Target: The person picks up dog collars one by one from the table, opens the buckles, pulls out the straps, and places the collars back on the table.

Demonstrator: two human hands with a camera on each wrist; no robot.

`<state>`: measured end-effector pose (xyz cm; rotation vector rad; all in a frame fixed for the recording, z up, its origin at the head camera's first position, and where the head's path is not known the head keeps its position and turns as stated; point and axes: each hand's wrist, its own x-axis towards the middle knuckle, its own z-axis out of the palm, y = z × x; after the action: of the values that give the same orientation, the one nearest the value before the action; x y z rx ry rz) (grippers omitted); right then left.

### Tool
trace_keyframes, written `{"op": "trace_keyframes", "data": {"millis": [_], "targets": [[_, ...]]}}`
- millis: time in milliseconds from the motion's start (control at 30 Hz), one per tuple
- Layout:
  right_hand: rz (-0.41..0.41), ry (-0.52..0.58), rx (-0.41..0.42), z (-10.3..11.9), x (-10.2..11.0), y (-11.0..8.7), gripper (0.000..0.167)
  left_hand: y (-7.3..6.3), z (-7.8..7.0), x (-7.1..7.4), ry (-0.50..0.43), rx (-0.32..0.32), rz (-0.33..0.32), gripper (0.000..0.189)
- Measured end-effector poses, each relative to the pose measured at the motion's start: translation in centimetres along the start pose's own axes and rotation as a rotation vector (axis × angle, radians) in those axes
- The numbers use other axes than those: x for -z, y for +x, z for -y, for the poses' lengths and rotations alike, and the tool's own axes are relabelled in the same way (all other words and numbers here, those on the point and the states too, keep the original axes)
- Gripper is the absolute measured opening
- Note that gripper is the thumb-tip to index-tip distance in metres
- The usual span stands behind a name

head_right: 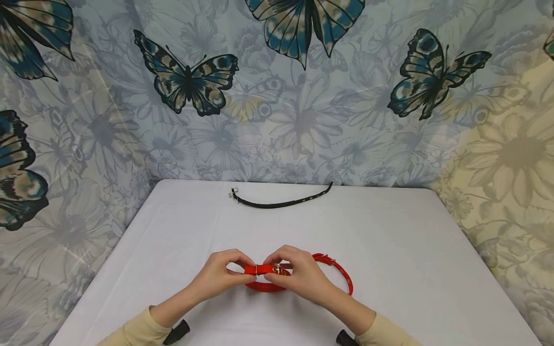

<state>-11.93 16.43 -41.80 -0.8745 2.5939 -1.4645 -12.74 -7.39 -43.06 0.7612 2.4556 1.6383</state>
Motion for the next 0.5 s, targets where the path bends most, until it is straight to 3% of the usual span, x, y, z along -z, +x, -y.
{"op": "trace_keyframes", "data": {"millis": [200,500], "targets": [[-0.018,-0.016,0.031,-0.14,-0.17,-0.10,0.014,0.05,0.60,-0.08,-0.055,0.004,0.028,0.016],[-0.032,-0.030,0.035,-0.13,-0.29,-0.14,0.015,0.08,-0.06,-0.21,-0.015,-0.060,0.023,0.024]]}}
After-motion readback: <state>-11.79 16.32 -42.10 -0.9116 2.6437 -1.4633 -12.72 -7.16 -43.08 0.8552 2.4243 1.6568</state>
